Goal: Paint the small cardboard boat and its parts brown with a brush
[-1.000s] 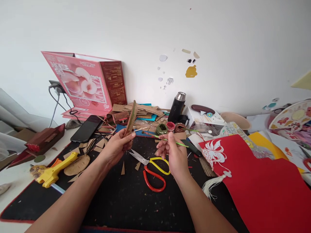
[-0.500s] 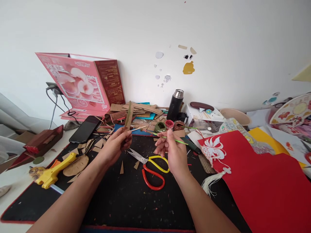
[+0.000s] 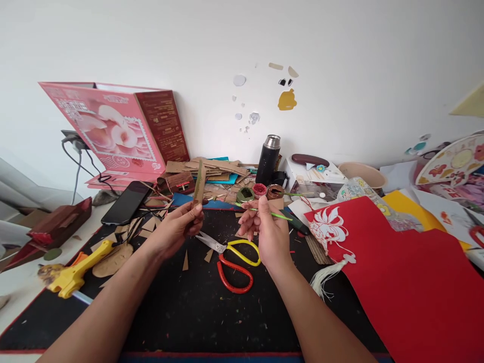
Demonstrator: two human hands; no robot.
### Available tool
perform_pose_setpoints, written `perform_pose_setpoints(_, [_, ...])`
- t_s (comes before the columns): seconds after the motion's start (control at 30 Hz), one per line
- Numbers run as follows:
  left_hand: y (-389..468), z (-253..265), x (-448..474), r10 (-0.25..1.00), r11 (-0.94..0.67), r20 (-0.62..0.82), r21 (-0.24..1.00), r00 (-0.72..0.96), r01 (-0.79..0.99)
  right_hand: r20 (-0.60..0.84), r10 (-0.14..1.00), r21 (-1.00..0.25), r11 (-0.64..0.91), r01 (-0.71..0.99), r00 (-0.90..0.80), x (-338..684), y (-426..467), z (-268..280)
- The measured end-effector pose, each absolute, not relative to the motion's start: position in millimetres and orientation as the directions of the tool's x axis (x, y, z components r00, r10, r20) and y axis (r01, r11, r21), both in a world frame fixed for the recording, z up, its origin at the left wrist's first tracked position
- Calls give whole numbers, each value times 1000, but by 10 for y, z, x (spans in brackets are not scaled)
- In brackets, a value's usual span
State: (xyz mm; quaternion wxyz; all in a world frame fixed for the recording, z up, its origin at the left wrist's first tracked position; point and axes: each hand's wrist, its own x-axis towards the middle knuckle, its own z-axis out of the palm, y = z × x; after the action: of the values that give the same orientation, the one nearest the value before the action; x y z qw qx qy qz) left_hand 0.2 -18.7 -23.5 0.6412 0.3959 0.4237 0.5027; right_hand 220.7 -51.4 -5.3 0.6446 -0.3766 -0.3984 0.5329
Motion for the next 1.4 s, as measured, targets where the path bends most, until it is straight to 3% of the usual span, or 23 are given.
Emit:
perform_pose_setpoints(0.4, [-191,-275,-38,902,376,-329,917,279,-136,112,989,-905,143,-400,101,2225,-512,-11])
perform_pose_setpoints(0.6, [-170,-308,-66,885,404,-354,907,303,-120,107,989,-908,137,-395,97,2240,-516,0])
perform_pose_setpoints(1.07, [-136,-365,-80,911,378,-343,916,230,-132,123,990,-907,143,-396,76,2203,-498,-36])
perform_pose_setpoints(1.4, [-132,-369,-43,932,278,-281,959,230,47,116,990,-926,135,-352,76,2195,-507,-30])
